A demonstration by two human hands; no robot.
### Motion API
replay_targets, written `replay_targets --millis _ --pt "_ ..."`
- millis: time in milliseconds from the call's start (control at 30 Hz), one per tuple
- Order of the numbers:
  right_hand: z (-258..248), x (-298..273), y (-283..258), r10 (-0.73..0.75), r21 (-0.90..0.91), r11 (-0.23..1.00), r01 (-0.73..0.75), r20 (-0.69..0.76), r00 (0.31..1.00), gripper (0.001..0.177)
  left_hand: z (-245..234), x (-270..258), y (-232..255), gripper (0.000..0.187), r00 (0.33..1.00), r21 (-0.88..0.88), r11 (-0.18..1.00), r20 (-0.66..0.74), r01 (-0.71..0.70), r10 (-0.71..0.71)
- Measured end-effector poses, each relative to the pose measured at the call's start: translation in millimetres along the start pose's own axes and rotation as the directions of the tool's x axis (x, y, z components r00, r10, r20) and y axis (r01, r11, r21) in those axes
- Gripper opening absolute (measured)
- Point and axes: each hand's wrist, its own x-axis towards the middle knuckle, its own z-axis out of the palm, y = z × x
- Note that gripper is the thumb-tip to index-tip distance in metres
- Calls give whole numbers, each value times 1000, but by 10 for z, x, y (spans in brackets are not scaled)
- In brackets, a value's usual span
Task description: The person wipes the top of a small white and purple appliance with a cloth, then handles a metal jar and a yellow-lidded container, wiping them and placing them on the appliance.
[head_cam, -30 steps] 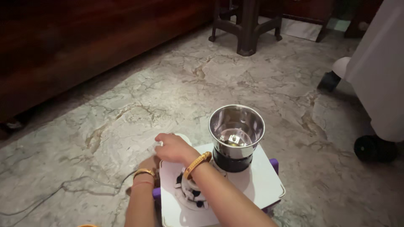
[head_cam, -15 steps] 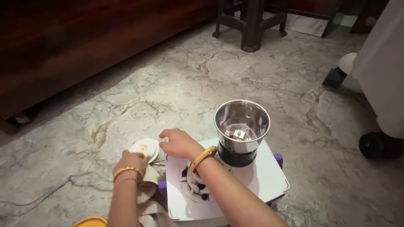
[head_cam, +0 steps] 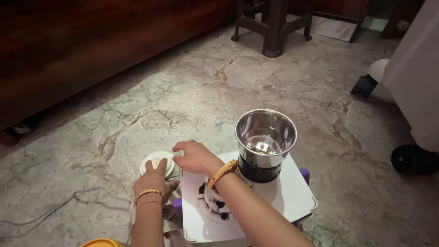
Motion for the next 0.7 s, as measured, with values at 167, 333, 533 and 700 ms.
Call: replay_targets --millis 167,333,533,700 --pt "11 -11 15 0 -4 1000 0 -1 1000 44 227 105 8 81 997 31 999 -76 -23 25" --pt "43 20 75 -27 -15 1000 27 -26 999 43 621 419 -74 69 969 122 986 -206 -112 135" --pt "82 -3 67 -125 -65 991 120 -68 990 41 534 401 -39 39 980 119 987 -152 -109 126" --pt "69 -10 53 -88 -56 995 86 -41 995 40 173 333 15 47 996 -117 991 -47 63 -69"
